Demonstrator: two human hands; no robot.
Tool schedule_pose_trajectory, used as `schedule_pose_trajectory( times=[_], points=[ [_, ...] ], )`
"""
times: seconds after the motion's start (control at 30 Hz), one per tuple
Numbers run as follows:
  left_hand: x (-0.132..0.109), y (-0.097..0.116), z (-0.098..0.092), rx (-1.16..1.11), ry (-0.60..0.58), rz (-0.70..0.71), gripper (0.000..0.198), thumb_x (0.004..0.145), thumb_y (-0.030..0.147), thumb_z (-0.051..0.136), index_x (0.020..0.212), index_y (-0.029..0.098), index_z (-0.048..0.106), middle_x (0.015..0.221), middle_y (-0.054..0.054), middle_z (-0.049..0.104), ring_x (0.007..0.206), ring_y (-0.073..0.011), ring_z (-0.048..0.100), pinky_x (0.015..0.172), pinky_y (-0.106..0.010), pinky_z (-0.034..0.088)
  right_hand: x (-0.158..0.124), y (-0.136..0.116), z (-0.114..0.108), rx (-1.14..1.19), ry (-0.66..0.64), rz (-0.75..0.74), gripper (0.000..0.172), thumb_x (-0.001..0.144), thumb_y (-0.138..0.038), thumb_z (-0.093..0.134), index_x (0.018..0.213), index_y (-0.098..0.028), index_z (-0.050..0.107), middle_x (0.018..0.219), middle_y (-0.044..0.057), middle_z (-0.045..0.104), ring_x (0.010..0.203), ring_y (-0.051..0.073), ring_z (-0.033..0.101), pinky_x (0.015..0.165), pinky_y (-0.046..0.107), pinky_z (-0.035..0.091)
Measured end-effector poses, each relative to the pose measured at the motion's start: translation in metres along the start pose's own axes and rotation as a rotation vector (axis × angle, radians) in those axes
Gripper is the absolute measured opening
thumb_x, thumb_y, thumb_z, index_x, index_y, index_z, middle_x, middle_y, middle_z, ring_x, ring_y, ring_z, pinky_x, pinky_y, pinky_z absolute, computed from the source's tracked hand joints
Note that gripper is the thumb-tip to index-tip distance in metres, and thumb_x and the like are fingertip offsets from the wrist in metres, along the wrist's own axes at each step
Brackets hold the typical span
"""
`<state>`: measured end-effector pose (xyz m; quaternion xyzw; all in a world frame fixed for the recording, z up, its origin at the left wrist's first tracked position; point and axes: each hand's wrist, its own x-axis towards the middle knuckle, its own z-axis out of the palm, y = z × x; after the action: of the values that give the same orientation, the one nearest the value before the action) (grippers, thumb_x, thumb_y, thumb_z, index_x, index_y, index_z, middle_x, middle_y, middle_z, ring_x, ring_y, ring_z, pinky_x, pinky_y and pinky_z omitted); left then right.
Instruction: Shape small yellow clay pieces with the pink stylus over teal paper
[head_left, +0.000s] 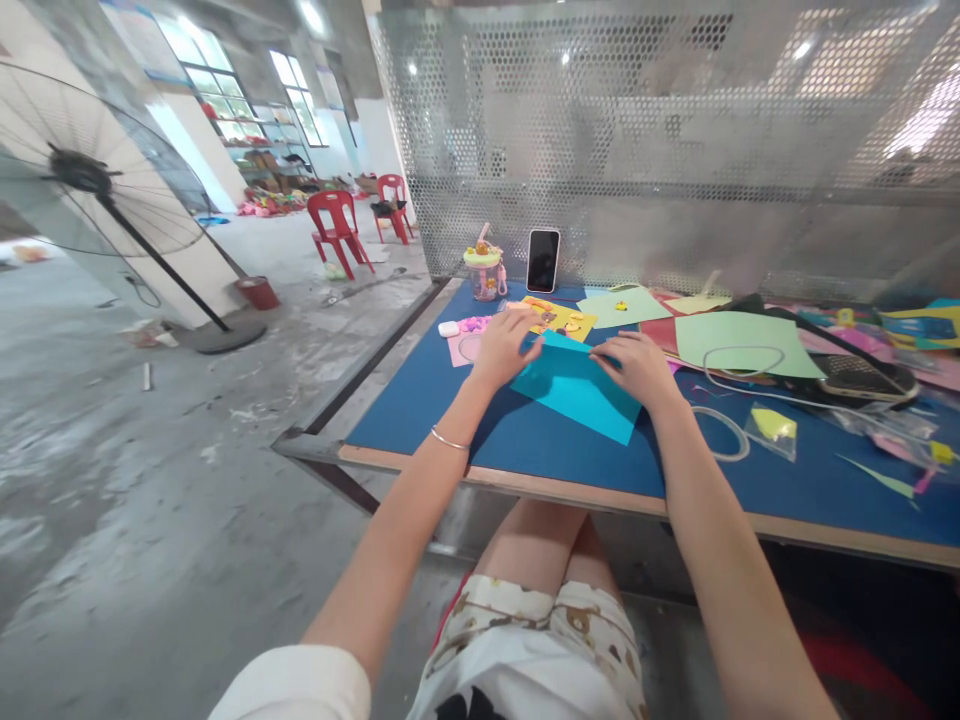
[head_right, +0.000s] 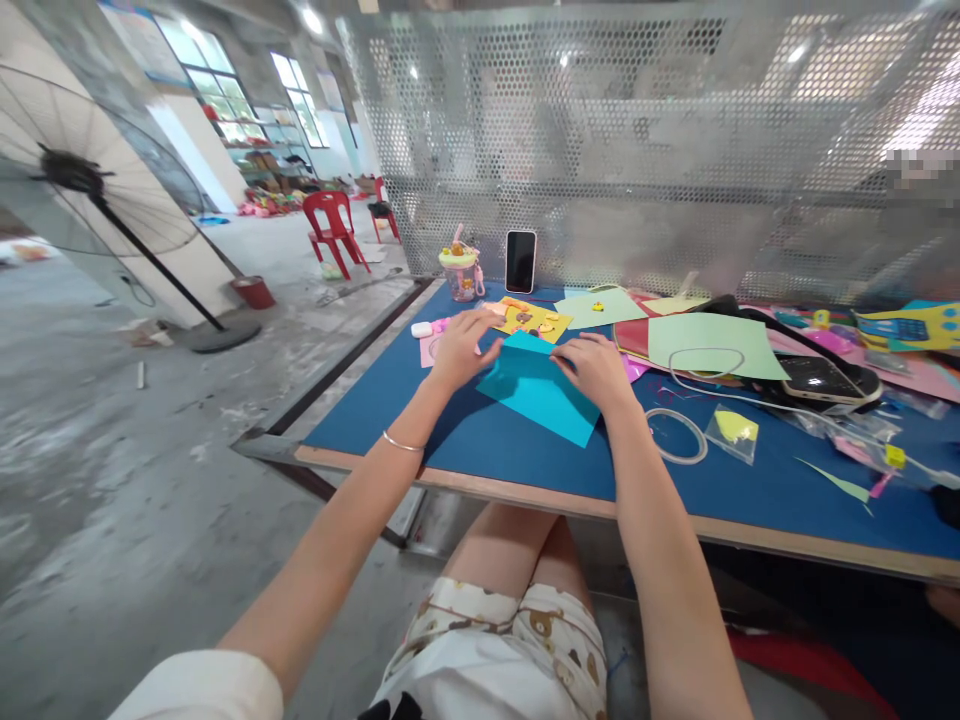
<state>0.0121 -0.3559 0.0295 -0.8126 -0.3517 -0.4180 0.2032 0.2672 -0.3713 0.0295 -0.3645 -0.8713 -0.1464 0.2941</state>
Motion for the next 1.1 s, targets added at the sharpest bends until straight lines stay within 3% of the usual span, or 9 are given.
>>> schedule_pose_trajectory(
  times=[0.07, 0.2, 0.33, 0.73, 1.1],
  points=[
    [0.003, 0.017, 0.007, -0.052, -0.097, 0.123, 0.030, 0.088, 0.033, 0.054, 0.114, 0.018, 0.056, 0.115, -0.007, 0.062, 0.111, -0.0199, 0.053, 0.096, -0.035, 0.040, 0.004, -0.011, 0.002, -0.013, 0.004, -0.009, 0.024, 0.090, -0.028, 0.046, 0.100, -0.019, 0.066, 0.094, 0.007, 0.073, 0.086, 0.019, 0.065, 0.092, 0.038, 0.041],
    [0.002, 0.032, 0.022, -0.056, -0.193, 0.154, 0.022, 0.092, 0.033, 0.048, 0.097, 0.018, 0.064, 0.092, -0.004, 0.068, 0.093, -0.0169, 0.060, 0.088, -0.031, 0.043, 0.008, -0.027, 0.006, -0.025, 0.032, -0.022, 0.019, 0.087, -0.024, 0.048, 0.096, -0.019, 0.064, 0.092, 0.006, 0.072, 0.085, 0.019, 0.065, 0.094, 0.036, 0.040],
    [-0.003, 0.026, 0.023, -0.060, -0.217, 0.141, 0.023, 0.093, 0.031, 0.047, 0.088, 0.019, 0.067, 0.082, -0.003, 0.068, 0.086, -0.0158, 0.060, 0.080, -0.030, 0.043, 0.009, -0.029, 0.009, 0.012, 0.047, -0.020, 0.014, 0.083, -0.022, 0.052, 0.090, -0.020, 0.064, 0.092, 0.004, 0.072, 0.089, 0.019, 0.065, 0.095, 0.036, 0.039],
    [-0.003, 0.024, 0.015, -0.092, -0.224, 0.114, 0.021, 0.092, 0.028, 0.050, 0.092, 0.020, 0.069, 0.085, -0.005, 0.069, 0.088, -0.0163, 0.062, 0.077, -0.029, 0.043, 0.007, -0.023, 0.003, 0.044, 0.071, 0.052, 0.011, 0.079, -0.019, 0.052, 0.082, -0.021, 0.062, 0.089, 0.002, 0.071, 0.087, 0.020, 0.064, 0.094, 0.036, 0.039],
    [-0.002, 0.014, 0.010, -0.053, -0.247, 0.096, 0.024, 0.092, 0.029, 0.048, 0.091, 0.019, 0.069, 0.084, -0.004, 0.070, 0.084, -0.0172, 0.061, 0.073, -0.030, 0.043, -0.002, -0.003, -0.012, 0.079, 0.090, 0.153, 0.007, 0.074, -0.017, 0.054, 0.076, -0.020, 0.059, 0.088, 0.004, 0.069, 0.084, 0.021, 0.063, 0.078, 0.034, 0.044]
  ],
)
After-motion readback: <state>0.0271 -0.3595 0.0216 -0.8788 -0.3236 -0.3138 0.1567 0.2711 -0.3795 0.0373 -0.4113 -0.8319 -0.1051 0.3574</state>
